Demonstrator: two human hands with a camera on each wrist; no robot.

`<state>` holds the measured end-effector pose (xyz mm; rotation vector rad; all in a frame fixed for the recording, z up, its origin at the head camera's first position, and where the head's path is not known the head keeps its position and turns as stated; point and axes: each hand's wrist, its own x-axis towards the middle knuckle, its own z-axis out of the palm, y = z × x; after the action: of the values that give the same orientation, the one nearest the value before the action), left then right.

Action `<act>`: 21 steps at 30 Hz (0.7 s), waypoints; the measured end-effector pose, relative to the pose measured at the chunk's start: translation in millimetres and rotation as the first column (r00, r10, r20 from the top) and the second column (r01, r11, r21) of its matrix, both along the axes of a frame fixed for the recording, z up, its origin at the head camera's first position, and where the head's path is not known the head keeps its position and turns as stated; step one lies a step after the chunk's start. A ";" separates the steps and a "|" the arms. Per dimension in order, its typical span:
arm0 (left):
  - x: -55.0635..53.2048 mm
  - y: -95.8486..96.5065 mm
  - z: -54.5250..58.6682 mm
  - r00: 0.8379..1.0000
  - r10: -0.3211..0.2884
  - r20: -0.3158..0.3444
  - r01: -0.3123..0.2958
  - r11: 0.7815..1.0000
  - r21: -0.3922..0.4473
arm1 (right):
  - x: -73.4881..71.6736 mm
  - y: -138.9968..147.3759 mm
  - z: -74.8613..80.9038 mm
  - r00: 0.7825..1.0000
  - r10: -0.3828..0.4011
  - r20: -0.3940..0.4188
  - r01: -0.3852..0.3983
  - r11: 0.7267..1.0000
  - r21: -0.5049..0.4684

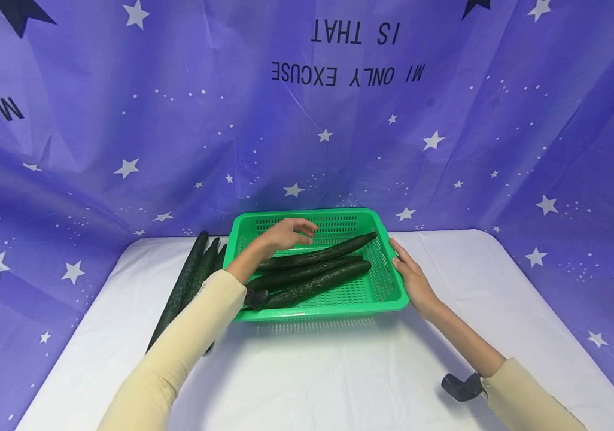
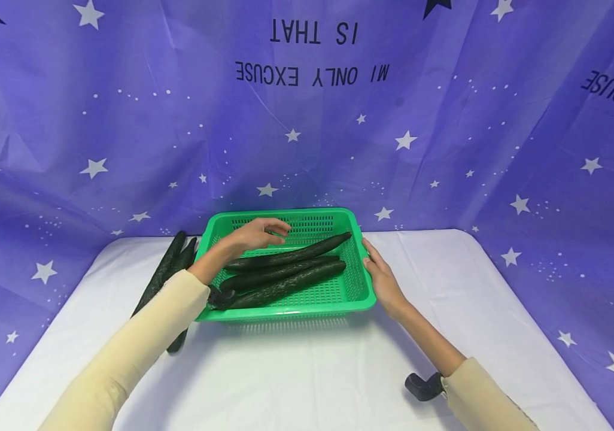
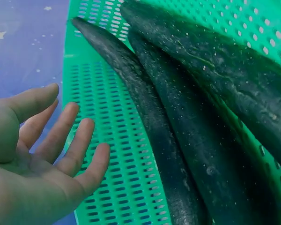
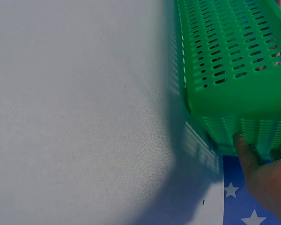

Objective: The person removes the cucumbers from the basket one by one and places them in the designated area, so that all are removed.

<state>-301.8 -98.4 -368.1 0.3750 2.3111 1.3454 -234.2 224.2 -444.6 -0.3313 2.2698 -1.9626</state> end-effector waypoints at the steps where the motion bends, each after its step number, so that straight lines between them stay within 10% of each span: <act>1: -2.1 1.3 -1.9 1.000 -0.003 0.007 0.003 1.000 0.001 | 0.1 0.1 0.0 1.000 0.002 0.000 -0.002 1.000 0.000; 21: -14.7 18.9 -40.7 0.998 -0.051 0.033 0.055 0.989 -0.141 | 0.0 0.3 -0.2 1.000 0.003 -0.005 -0.003 1.000 0.016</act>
<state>-316.5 -79.5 -408.8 0.3662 2.3388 1.1464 -234.2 224.5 -444.8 -0.3385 2.2857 -1.9434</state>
